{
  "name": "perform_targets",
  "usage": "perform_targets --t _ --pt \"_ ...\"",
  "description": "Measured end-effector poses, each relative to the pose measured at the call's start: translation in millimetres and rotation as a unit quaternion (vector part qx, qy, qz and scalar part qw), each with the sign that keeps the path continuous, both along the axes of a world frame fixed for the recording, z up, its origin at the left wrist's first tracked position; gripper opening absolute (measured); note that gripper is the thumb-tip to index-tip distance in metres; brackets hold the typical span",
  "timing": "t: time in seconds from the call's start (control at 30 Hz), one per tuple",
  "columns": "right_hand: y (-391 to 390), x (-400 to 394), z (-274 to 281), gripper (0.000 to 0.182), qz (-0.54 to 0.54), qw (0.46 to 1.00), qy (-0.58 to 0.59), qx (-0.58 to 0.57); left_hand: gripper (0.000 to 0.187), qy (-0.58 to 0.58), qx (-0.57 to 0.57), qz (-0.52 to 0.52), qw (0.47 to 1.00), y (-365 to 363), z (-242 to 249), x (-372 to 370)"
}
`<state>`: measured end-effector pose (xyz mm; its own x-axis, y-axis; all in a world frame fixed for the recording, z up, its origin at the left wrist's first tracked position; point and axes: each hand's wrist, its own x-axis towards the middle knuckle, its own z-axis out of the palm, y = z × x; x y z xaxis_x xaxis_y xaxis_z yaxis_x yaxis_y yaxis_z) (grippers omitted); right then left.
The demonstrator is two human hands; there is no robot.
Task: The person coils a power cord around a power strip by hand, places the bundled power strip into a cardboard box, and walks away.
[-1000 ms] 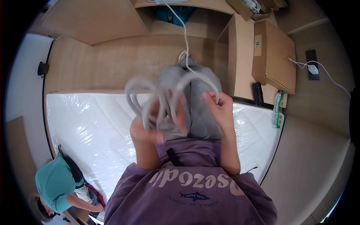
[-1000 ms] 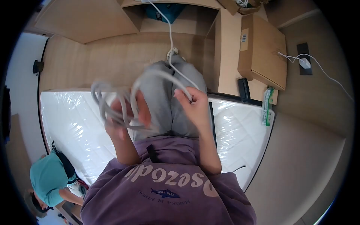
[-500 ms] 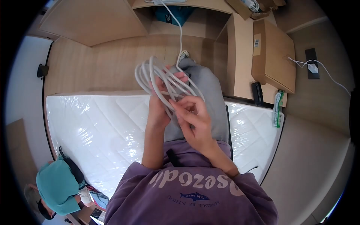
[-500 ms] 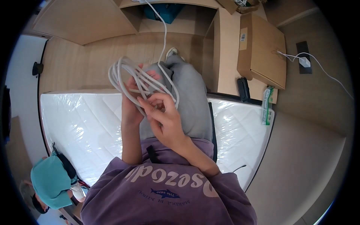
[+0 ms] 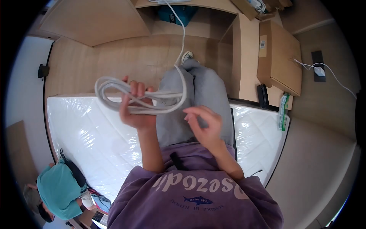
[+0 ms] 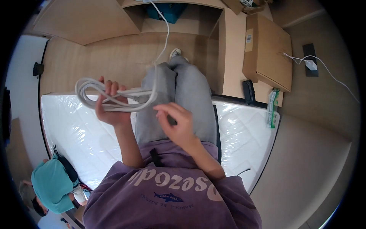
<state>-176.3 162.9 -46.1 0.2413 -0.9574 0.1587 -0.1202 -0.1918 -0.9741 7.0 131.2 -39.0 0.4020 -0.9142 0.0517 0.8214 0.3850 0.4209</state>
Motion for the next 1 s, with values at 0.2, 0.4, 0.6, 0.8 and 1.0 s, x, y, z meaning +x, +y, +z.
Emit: perform_targets --t 0.2,0.4,0.6,0.8,1.0 --pt "-12 4 -31 0.047 0.037 0.849 -0.352 0.392 0.053 0.162 -0.262 -0.24 0.921 1 -5 8" --pt "-20 -9 -20 0.054 0.048 0.824 -0.441 0.351 0.062 0.019 -0.265 -0.484 0.834 2 -3 -16" --pt "-26 -11 4 0.073 -0.04 0.932 -0.315 0.173 0.058 -0.137 0.072 -0.384 0.91 9 5 -42" --pt "-24 -1 24 0.042 -0.103 0.975 0.102 -0.167 0.054 -0.027 0.145 -0.351 0.925 11 -18 -50" --pt "-27 -9 8 0.033 -0.093 0.94 0.213 -0.249 0.069 0.028 0.073 -0.343 0.936 8 -29 -36"
